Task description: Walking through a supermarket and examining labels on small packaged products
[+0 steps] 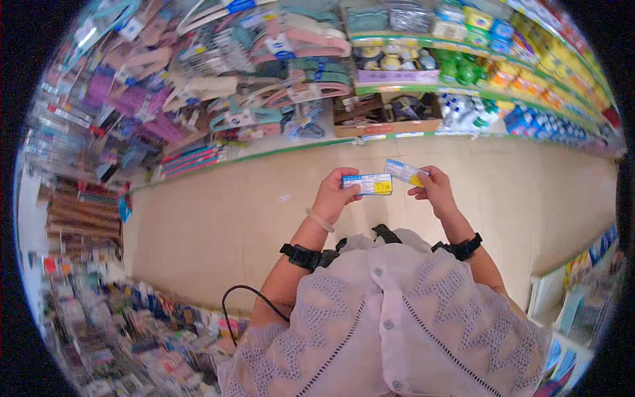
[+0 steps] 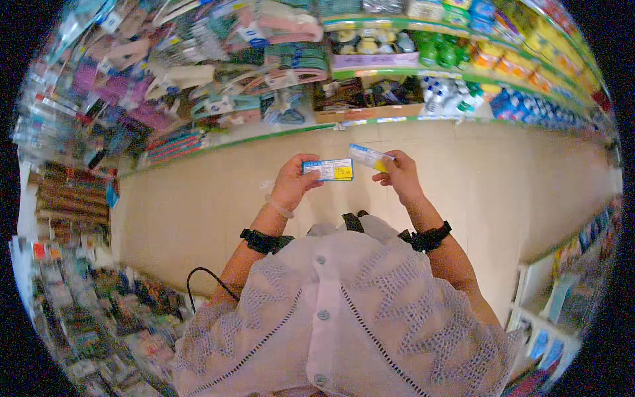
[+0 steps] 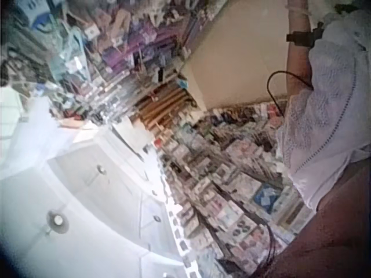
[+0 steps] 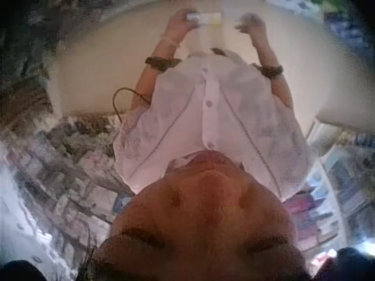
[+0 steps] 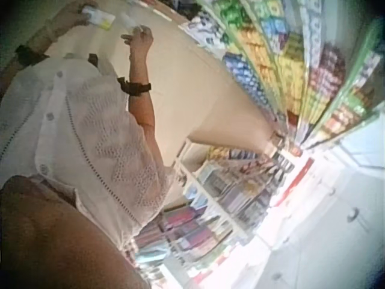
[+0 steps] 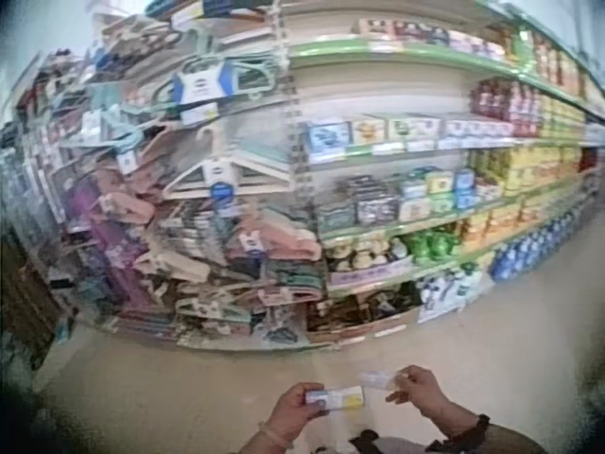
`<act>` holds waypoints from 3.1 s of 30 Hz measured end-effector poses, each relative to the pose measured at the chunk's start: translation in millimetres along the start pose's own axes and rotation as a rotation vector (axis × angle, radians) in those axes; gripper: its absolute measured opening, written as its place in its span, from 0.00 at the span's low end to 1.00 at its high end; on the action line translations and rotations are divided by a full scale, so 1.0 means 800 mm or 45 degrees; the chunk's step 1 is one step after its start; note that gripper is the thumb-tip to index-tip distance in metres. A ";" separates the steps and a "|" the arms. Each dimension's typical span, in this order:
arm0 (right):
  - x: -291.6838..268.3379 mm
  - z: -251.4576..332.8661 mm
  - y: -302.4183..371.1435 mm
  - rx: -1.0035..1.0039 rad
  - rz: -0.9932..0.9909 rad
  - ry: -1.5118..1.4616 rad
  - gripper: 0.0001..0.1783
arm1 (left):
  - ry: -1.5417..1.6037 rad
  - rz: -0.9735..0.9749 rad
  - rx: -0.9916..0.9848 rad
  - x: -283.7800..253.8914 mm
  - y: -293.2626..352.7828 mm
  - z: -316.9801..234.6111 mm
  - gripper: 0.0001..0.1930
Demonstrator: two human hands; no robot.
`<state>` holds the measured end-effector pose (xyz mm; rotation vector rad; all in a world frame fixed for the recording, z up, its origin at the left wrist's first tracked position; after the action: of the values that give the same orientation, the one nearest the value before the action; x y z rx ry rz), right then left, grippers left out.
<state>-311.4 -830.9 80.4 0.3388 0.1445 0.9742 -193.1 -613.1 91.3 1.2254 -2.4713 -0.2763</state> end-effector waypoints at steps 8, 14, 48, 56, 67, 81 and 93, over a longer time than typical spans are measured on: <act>-0.005 -0.010 0.045 0.118 0.012 -0.130 0.11 | -0.123 0.305 -0.093 0.051 -0.033 0.000 0.16; -0.010 -0.003 0.078 0.085 -0.097 -0.274 0.12 | -0.187 0.473 0.008 0.080 -0.042 0.007 0.16; -0.018 -0.034 0.111 -0.087 -0.243 -0.532 0.16 | -0.569 0.869 -0.011 0.130 -0.065 0.011 0.29; -0.021 -0.041 0.107 -0.082 -0.236 -0.545 0.16 | -0.530 0.896 -0.101 0.126 -0.067 0.014 0.26; -0.024 -0.042 0.115 -0.101 -0.265 -0.564 0.18 | -0.425 0.913 -0.222 0.134 -0.060 0.015 0.19; -0.028 -0.047 0.126 -0.118 -0.277 -0.585 0.20 | -0.308 0.916 -0.374 0.138 -0.052 0.026 0.18; -0.031 -0.051 0.131 -0.119 -0.299 -0.566 0.20 | -0.278 0.991 -0.414 0.145 -0.044 0.025 0.15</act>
<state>-418.6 -789.1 77.5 0.4339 -0.2602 0.6530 -240.1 -726.6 89.2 0.0684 -2.7208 -0.5752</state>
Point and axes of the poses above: each hand's wrist, its own y-axis away from the middle knuckle, its own x-axis out of the palm, z = x × y, the point moved 2 cm from there along -y, towards the middle knuckle, and after that the axes turned 3 degrees about -z, right-handed, at the moved point
